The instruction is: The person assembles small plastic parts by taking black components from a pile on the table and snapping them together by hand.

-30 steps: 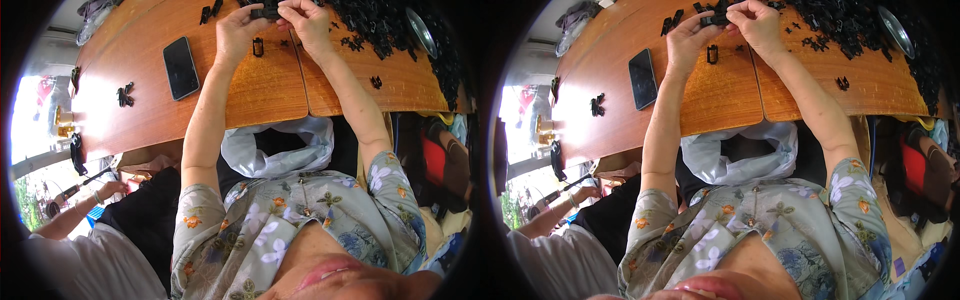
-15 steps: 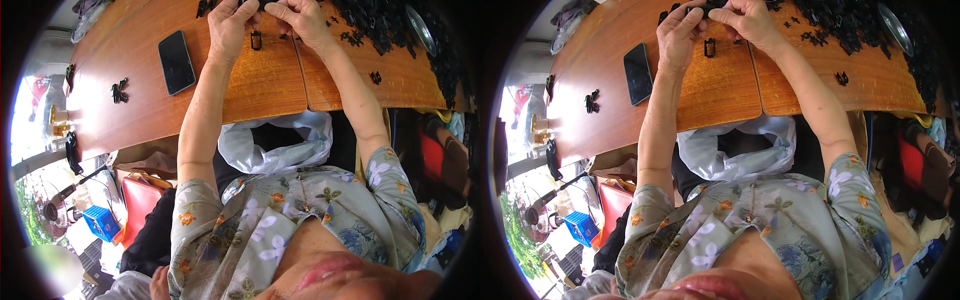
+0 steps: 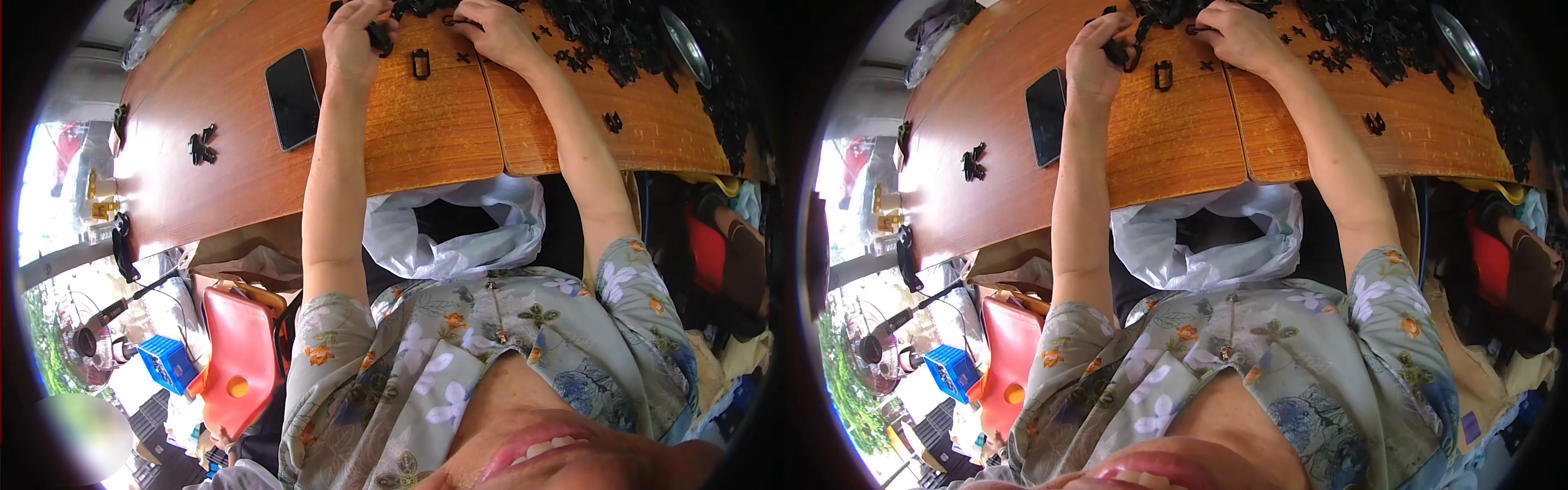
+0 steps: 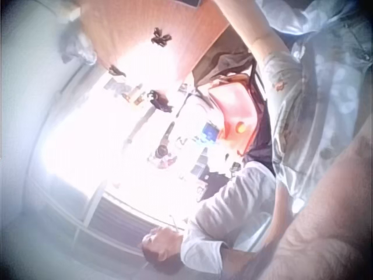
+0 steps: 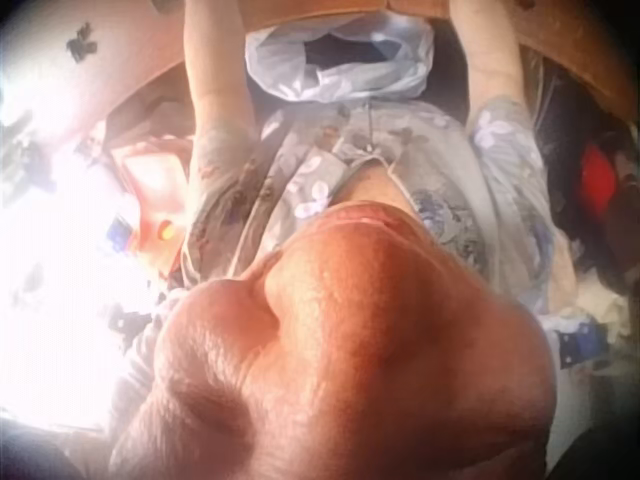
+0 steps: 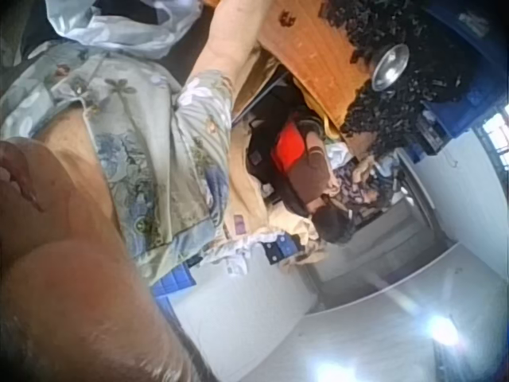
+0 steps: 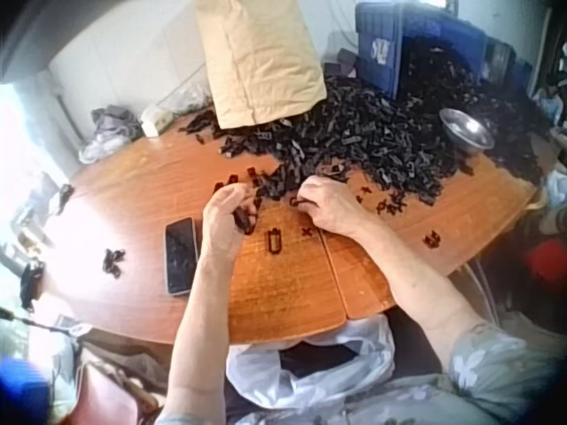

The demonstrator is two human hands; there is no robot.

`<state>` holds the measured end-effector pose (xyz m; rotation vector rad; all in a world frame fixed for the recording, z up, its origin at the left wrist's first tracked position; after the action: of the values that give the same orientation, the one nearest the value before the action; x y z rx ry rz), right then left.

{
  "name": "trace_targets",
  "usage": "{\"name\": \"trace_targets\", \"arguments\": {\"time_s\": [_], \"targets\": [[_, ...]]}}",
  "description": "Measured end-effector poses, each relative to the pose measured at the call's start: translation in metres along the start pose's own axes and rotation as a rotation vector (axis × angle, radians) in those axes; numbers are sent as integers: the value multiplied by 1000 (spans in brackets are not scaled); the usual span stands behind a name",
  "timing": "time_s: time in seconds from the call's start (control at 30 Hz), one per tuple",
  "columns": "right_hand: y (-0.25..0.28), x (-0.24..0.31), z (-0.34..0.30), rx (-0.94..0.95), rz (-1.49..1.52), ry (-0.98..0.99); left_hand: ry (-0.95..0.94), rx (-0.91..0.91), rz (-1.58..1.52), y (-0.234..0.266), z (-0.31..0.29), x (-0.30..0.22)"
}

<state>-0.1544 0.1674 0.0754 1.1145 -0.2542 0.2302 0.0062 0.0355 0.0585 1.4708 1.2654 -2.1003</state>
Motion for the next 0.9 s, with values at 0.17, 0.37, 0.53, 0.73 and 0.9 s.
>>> {"name": "trace_targets", "arguments": {"time_s": [0.17, 0.37, 0.53, 0.73, 0.9], "targets": [[2, -1, -1, -130, 780, -338, -49, 88, 344, -22, -15, 0], [-3, 16, 0, -214, 1295, -344, 99, 195, 409, -37, -21, 10], [-7, 18, -3, -258, 1166, -421, 153, 161, 234, -44, -23, 9], [0, 29, 1, -424, 886, -231, 102, 27, 18, -20, -6, 10], [5, 41, -5, -433, 227, 399, -34, -94, 24, 0, 5, -2]]}}
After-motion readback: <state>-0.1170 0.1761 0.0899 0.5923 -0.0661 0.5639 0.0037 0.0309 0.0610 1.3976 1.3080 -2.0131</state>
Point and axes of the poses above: each hand's wrist, its own z-axis towards the middle knuckle, its own y-axis out of the back of the hand, x = y × z, the point moved 5 cm from there along z, towards the middle knuckle, and after that the axes turned 3 degrees about y, right-handed, at the moved point
